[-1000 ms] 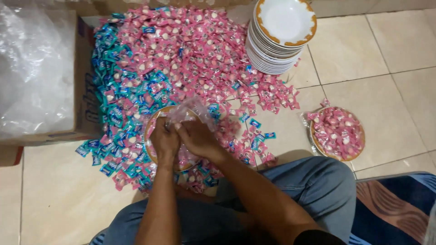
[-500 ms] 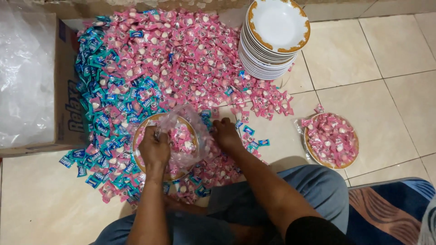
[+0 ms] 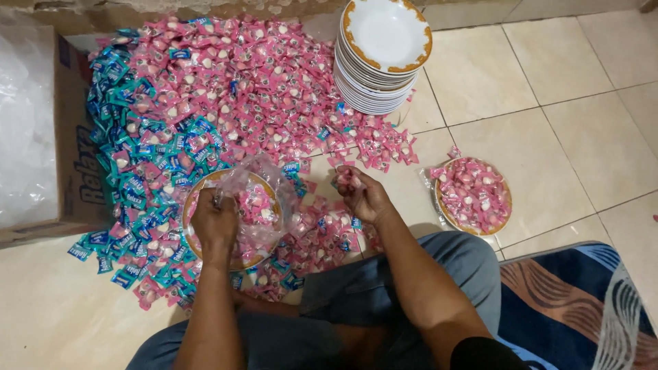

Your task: Manually packing small wrapped candies from a large pile on the floor into individual plastic bags and placing them on plates.

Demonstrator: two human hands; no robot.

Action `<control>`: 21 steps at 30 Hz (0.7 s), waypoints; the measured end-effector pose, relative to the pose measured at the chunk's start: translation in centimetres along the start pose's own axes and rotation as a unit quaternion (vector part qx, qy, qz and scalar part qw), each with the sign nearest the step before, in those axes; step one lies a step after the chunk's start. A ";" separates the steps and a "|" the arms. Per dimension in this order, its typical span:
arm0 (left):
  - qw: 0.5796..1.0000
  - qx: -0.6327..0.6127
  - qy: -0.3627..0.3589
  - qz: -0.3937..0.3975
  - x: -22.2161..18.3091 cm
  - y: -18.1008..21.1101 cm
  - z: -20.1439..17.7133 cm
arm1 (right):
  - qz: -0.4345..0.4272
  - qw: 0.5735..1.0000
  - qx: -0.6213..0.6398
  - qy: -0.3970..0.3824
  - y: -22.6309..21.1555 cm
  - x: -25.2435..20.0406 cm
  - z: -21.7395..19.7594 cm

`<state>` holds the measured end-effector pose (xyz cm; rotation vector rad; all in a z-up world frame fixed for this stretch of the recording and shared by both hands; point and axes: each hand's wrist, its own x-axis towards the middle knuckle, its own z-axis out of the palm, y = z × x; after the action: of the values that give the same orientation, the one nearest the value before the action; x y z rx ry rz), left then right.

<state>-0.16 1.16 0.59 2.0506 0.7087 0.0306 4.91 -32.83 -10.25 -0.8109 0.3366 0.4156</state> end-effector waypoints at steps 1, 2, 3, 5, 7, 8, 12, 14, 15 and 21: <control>1.000 0.001 0.002 0.001 0.0 0.0 -0.1 | 0.021 0.997 0.074 -0.017 -0.5 -0.8 1.0; 1.000 0.003 0.004 0.001 0.0 0.0 -0.2 | 0.042 0.988 0.147 -0.034 -1.0 -1.6 2.1; 1.000 0.002 0.004 0.002 0.0 -0.1 -0.1 | 0.042 0.988 0.147 -0.035 -1.1 -2.0 2.3; 1.000 -0.002 0.004 0.007 0.2 -0.4 -0.1 | 0.047 0.969 0.203 -0.132 -1.3 -2.8 2.8; 1.000 0.001 0.007 0.006 0.7 -1.2 0.4 | 0.043 0.967 0.200 -0.153 -1.9 -3.7 4.3; 1.000 0.003 0.010 0.005 1.0 -1.7 0.6 | 0.039 0.964 0.197 -0.174 -2.1 -4.2 5.0; 1.000 0.008 0.013 0.004 1.0 -1.5 0.7 | 0.038 0.973 0.167 -0.157 -2.6 -4.1 5.6; 1.000 0.012 0.010 0.010 0.9 -1.7 0.5 | 0.011 0.992 0.096 -0.080 -1.7 -2.0 3.9; 1.000 0.013 0.014 0.006 1.0 -1.7 0.6 | 0.017 0.992 0.096 -0.082 -1.1 -1.7 3.6; 1.000 -0.015 0.012 0.001 0.6 -1.0 0.6 | -0.003 0.665 -0.735 0.129 2.7 -0.8 2.3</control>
<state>0.11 1.36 -0.68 2.0259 0.7158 0.0667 3.24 -29.58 -10.13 -2.5070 0.1966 0.5335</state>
